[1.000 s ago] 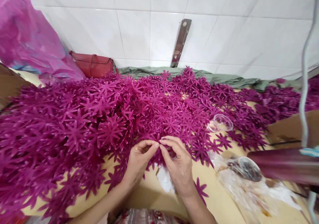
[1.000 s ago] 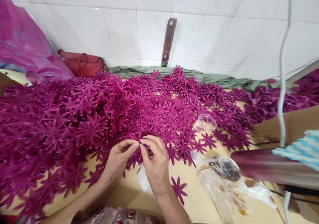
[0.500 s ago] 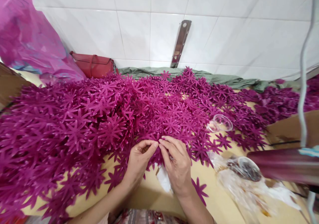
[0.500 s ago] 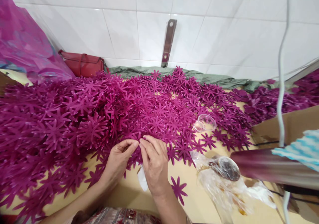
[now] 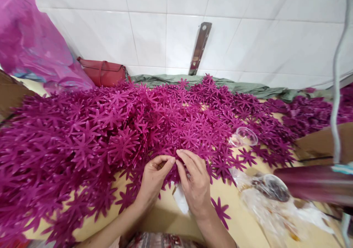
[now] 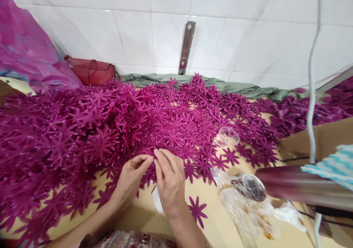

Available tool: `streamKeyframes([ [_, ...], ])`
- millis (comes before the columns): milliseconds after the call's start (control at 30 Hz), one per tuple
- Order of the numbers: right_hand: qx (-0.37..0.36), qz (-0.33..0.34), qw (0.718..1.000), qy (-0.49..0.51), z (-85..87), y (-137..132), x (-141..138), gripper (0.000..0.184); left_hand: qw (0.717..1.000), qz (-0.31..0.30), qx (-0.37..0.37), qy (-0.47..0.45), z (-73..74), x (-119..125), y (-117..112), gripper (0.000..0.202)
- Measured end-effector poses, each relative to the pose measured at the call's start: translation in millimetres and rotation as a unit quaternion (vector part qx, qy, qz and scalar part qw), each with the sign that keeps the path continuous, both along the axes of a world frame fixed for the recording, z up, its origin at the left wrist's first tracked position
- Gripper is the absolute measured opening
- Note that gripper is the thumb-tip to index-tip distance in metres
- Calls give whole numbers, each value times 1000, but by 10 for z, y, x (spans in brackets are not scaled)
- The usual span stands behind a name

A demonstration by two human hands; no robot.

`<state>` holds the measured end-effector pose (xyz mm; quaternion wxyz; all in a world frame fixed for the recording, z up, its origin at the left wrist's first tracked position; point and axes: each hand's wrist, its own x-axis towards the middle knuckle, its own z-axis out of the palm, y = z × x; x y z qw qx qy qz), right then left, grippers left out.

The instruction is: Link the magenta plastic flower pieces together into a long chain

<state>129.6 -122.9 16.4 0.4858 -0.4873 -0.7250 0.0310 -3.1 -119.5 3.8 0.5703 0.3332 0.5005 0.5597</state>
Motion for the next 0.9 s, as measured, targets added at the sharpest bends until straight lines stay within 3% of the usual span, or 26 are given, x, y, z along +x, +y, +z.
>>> streamKeyframes([
  [333, 4, -3, 1000, -9, -42, 0, -2, 30, 999, -3, -23, -45, -100, 13, 8, 26],
  [733, 42, -25, 998, -34, -69, -7, -22, 23, 996, 5, -33, -79, -73, 33, 0, 24],
  [900, -11, 4, 1000, 14, -29, -22, -28, 15, 998, 15, -32, -57, -72, 13, -9, 24],
])
